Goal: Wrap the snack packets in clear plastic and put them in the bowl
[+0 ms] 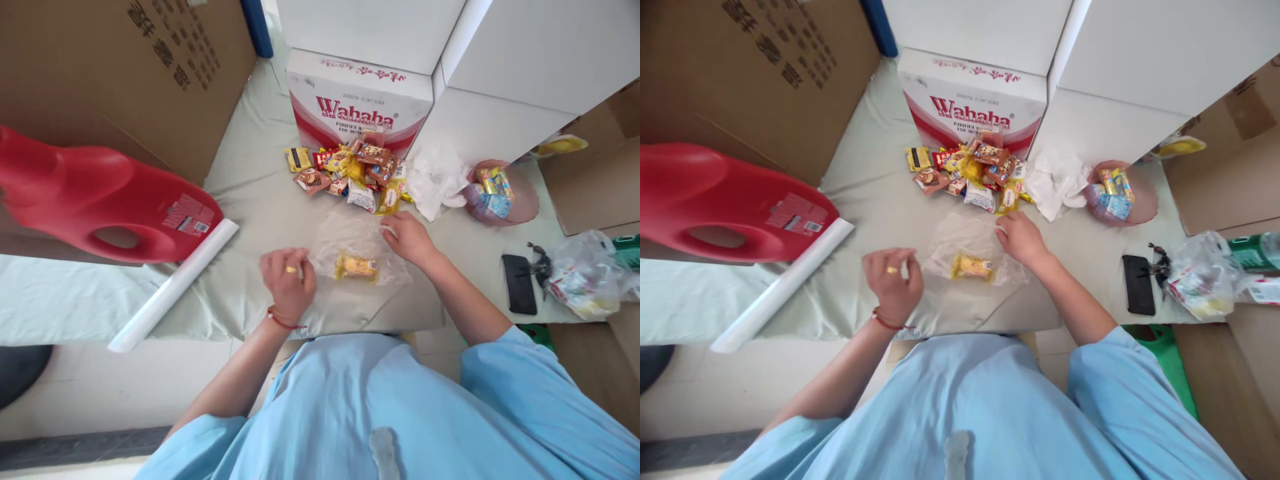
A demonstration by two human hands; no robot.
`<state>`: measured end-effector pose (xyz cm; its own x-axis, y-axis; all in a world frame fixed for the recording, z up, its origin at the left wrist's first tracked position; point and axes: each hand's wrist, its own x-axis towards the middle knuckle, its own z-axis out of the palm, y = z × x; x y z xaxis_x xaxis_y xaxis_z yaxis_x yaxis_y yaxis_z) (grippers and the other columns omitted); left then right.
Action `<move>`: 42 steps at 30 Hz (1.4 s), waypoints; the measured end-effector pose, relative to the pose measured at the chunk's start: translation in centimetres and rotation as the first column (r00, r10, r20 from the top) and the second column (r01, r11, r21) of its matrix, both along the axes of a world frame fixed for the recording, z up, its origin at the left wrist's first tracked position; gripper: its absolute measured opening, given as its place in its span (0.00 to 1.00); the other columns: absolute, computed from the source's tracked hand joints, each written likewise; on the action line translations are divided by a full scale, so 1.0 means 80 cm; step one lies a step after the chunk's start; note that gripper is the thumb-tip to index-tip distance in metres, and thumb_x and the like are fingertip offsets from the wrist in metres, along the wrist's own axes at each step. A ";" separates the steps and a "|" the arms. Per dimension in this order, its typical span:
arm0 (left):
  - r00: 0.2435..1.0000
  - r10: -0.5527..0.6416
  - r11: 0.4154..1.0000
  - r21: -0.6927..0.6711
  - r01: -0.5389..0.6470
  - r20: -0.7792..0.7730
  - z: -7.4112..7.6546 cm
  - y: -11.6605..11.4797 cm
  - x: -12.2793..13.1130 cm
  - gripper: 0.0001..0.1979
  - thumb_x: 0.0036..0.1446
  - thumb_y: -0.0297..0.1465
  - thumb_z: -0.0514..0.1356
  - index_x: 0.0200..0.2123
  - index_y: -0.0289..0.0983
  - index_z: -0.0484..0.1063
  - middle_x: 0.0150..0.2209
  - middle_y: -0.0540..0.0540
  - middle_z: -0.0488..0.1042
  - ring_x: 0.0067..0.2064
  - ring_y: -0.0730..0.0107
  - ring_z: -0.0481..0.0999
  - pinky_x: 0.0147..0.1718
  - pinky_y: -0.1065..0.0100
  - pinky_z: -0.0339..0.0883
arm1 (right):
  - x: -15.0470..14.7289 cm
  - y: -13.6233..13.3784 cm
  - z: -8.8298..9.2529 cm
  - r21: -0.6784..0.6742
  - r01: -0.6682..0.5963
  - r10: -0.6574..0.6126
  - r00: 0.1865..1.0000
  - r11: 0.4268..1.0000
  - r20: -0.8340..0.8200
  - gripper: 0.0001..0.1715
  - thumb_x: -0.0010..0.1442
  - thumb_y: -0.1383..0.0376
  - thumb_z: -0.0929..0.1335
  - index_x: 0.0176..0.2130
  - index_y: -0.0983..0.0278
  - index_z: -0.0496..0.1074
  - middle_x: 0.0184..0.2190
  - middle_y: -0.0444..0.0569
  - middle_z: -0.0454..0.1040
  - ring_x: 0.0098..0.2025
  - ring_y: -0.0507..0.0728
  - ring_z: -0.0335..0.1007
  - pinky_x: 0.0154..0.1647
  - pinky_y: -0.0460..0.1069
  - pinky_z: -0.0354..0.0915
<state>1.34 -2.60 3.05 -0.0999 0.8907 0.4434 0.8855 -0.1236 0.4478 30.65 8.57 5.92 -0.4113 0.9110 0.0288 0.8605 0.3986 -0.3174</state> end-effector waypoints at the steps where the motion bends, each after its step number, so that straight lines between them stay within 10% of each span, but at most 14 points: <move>1: 0.991 -0.130 0.991 -0.036 0.129 -0.034 0.006 -0.009 0.012 0.14 0.66 0.30 0.54 0.50 0.42 0.77 0.44 0.39 0.78 0.50 0.52 0.75 0.56 0.46 0.61 | -0.012 0.009 -0.005 -0.005 -0.053 0.053 0.999 0.999 0.009 0.18 0.70 0.61 0.66 0.55 0.64 0.77 0.51 0.60 0.77 0.54 0.67 0.70 0.54 0.58 0.67; 4: 0.885 -0.458 0.877 -0.206 0.435 -0.082 0.012 -0.020 0.051 0.20 0.68 0.31 0.53 0.59 0.46 0.75 0.52 0.41 0.81 0.51 0.55 0.76 0.51 0.50 0.62 | -0.048 0.032 -0.025 -0.068 -0.048 0.055 0.993 0.997 0.105 0.25 0.63 0.58 0.74 0.57 0.66 0.76 0.52 0.64 0.77 0.55 0.69 0.69 0.54 0.59 0.67; 7: 0.849 -0.519 0.820 -0.336 0.463 -0.096 0.001 -0.010 0.078 0.20 0.71 0.30 0.51 0.61 0.44 0.74 0.57 0.40 0.80 0.52 0.54 0.76 0.46 0.52 0.63 | -0.067 0.046 -0.033 -0.209 0.083 -0.052 0.987 0.974 0.153 0.23 0.57 0.61 0.78 0.51 0.66 0.78 0.44 0.62 0.80 0.48 0.67 0.73 0.48 0.56 0.67; 11: 0.854 -0.506 0.819 -0.378 0.431 -0.123 -0.015 0.002 0.087 0.19 0.73 0.30 0.50 0.58 0.42 0.76 0.58 0.41 0.79 0.51 0.56 0.77 0.45 0.54 0.65 | -0.061 0.043 -0.017 -0.333 0.059 -0.044 0.998 0.941 0.051 0.09 0.61 0.64 0.73 0.43 0.63 0.81 0.32 0.48 0.79 0.35 0.57 0.72 0.38 0.48 0.64; 16: 0.871 -0.486 0.823 -0.372 0.431 -0.066 -0.024 0.002 0.086 0.19 0.72 0.29 0.51 0.55 0.40 0.78 0.54 0.40 0.81 0.47 0.58 0.80 0.43 0.57 0.70 | -0.046 -0.014 0.006 -0.215 -0.310 0.250 0.932 0.926 -0.264 0.16 0.68 0.62 0.67 0.50 0.61 0.81 0.35 0.47 0.78 0.37 0.55 0.71 0.40 0.48 0.64; 22: 0.833 -0.431 0.802 -0.275 0.530 0.347 -0.040 -0.014 0.048 0.19 0.63 0.24 0.51 0.43 0.42 0.83 0.47 0.44 0.84 0.52 0.61 0.82 0.53 0.58 0.75 | -0.050 -0.094 -0.023 -0.228 -0.362 0.331 0.930 0.904 -0.162 0.23 0.76 0.60 0.61 0.62 0.53 0.76 0.42 0.49 0.75 0.38 0.56 0.69 0.37 0.48 0.62; 26: 0.820 -0.034 0.953 -0.227 0.198 0.572 -0.045 -0.009 0.006 0.18 0.66 0.30 0.49 0.40 0.41 0.80 0.44 0.44 0.83 0.50 0.62 0.81 0.53 0.57 0.75 | -0.056 -0.111 -0.049 -0.270 -0.267 0.242 0.963 0.925 -0.119 0.19 0.75 0.58 0.64 0.60 0.51 0.77 0.41 0.48 0.75 0.40 0.57 0.68 0.39 0.48 0.62; 29: 0.846 0.165 0.963 -0.267 -0.028 0.507 -0.043 0.019 -0.002 0.19 0.70 0.39 0.49 0.51 0.38 0.76 0.54 0.37 0.78 0.60 0.56 0.75 0.63 0.50 0.66 | -0.058 -0.112 -0.052 -0.255 -0.286 0.266 0.957 0.924 -0.110 0.21 0.75 0.61 0.64 0.62 0.51 0.76 0.42 0.50 0.73 0.42 0.59 0.68 0.40 0.50 0.63; 34: 0.966 0.025 0.914 -0.397 0.082 0.258 -0.039 0.044 0.020 0.16 0.53 0.40 0.69 0.40 0.37 0.75 0.65 0.32 0.67 0.73 0.35 0.55 0.70 0.38 0.52 | -0.048 -0.111 -0.038 -0.168 -0.384 0.324 0.897 0.908 -0.302 0.21 0.74 0.63 0.63 0.60 0.58 0.76 0.46 0.55 0.73 0.47 0.61 0.70 0.48 0.55 0.69; 38: 0.922 0.023 0.936 -0.331 0.115 0.386 -0.023 0.031 0.030 0.05 0.55 0.31 0.64 0.32 0.38 0.71 0.45 0.40 0.76 0.49 0.56 0.77 0.53 0.56 0.72 | -0.039 -0.116 -0.037 -0.095 -0.390 0.311 0.839 0.916 -0.447 0.22 0.73 0.60 0.65 0.62 0.59 0.74 0.49 0.57 0.74 0.51 0.63 0.71 0.53 0.59 0.71; 42: 0.911 -0.155 0.949 -0.198 0.244 0.382 0.003 0.011 0.062 0.04 0.60 0.26 0.58 0.34 0.39 0.72 0.37 0.46 0.76 0.40 0.64 0.77 0.44 0.63 0.73 | -0.043 -0.122 -0.045 -0.061 -0.350 0.281 0.832 0.935 -0.478 0.19 0.72 0.63 0.65 0.58 0.61 0.76 0.47 0.58 0.76 0.49 0.62 0.72 0.51 0.59 0.72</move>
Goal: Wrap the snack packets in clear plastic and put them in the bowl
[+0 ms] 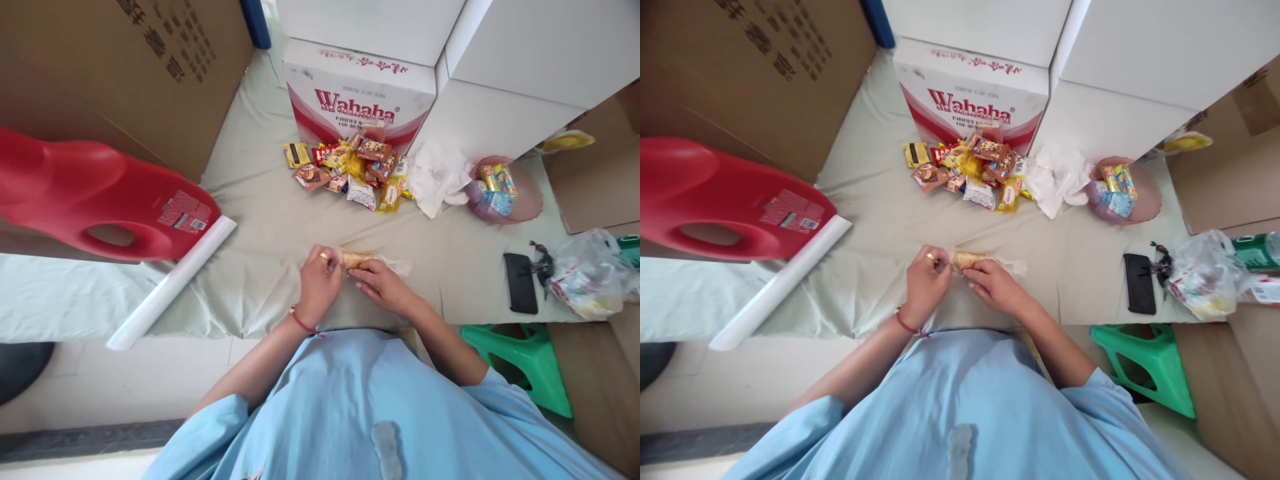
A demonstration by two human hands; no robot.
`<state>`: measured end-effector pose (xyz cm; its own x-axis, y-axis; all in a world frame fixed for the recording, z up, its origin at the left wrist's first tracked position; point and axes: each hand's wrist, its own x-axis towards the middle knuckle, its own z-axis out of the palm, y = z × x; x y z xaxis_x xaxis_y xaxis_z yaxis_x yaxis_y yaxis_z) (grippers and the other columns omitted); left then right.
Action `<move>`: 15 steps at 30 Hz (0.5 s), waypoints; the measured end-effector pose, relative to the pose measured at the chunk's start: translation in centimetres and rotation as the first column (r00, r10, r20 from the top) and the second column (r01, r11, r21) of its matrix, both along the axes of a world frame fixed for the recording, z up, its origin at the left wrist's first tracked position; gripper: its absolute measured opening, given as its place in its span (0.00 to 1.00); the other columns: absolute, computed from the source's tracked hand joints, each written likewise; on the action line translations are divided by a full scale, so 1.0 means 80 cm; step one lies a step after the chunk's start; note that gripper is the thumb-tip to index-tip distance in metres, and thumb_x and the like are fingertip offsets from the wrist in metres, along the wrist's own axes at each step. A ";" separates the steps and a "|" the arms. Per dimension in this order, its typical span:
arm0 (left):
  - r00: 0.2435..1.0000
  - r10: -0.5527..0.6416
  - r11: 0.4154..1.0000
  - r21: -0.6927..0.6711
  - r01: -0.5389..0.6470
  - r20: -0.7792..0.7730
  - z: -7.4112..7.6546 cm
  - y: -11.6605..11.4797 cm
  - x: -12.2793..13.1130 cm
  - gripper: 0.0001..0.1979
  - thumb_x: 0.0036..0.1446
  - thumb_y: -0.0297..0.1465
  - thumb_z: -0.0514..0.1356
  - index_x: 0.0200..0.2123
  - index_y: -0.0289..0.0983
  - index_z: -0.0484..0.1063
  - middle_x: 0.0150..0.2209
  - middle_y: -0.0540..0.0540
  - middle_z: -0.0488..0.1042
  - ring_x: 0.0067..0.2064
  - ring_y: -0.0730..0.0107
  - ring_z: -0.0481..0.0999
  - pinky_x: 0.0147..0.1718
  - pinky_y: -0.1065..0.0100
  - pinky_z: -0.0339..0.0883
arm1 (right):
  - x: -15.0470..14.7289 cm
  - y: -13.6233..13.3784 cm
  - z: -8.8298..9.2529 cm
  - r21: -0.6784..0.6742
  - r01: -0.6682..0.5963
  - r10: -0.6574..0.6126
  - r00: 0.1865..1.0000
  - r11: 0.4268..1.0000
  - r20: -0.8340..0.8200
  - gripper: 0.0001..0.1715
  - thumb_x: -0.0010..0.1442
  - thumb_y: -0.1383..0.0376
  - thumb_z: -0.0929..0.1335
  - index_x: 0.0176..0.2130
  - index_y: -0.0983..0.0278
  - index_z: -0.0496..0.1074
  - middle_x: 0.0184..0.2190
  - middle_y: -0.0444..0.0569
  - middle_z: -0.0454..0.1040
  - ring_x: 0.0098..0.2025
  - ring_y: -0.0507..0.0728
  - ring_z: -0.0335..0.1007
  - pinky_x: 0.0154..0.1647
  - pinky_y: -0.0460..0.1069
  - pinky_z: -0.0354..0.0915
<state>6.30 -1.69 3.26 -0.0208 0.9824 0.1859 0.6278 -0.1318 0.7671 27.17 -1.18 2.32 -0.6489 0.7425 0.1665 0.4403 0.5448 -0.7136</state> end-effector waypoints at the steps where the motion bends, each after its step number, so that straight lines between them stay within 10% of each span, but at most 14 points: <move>1: 0.997 -0.072 0.997 0.035 0.074 -0.036 0.003 -0.004 0.011 0.06 0.62 0.26 0.57 0.38 0.38 0.74 0.40 0.44 0.78 0.44 0.63 0.78 0.47 0.62 0.73 | 0.000 -0.001 0.000 -0.004 0.005 -0.005 1.000 1.000 -0.015 0.18 0.72 0.63 0.65 0.56 0.61 0.77 0.47 0.58 0.76 0.49 0.62 0.73 0.51 0.59 0.72; 6: 0.897 -0.314 0.942 0.018 0.336 -0.311 -0.010 -0.019 0.044 0.18 0.69 0.29 0.53 0.57 0.34 0.75 0.59 0.36 0.78 0.62 0.53 0.74 0.63 0.51 0.66 | 0.024 -0.005 0.003 -0.128 0.140 -0.153 0.984 0.982 -0.092 0.15 0.73 0.62 0.63 0.49 0.57 0.79 0.48 0.53 0.79 0.52 0.60 0.76 0.56 0.58 0.72; 10: 0.827 -0.335 0.921 0.026 0.388 -0.452 -0.029 -0.032 0.037 0.24 0.68 0.28 0.54 0.65 0.33 0.69 0.67 0.36 0.72 0.69 0.54 0.68 0.66 0.53 0.63 | 0.054 -0.012 -0.006 0.022 0.629 -0.627 0.772 0.777 0.105 0.20 0.68 0.54 0.68 0.54 0.60 0.77 0.50 0.58 0.77 0.52 0.66 0.73 0.56 0.63 0.72; 15: 0.810 -0.310 0.922 0.052 0.384 -0.498 -0.040 -0.044 0.035 0.28 0.66 0.25 0.54 0.69 0.33 0.66 0.70 0.39 0.68 0.71 0.55 0.66 0.67 0.53 0.60 | 0.072 -0.022 -0.011 0.082 0.617 -0.611 0.738 0.783 0.285 0.13 0.62 0.56 0.71 0.41 0.62 0.77 0.52 0.62 0.75 0.54 0.69 0.70 0.58 0.65 0.68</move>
<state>9.11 -5.18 0.04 0.4428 0.8687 0.2221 0.7978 -0.4947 0.3447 32.95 -2.98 1.48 -0.0665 0.9972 0.0345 0.8561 0.0748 -0.5113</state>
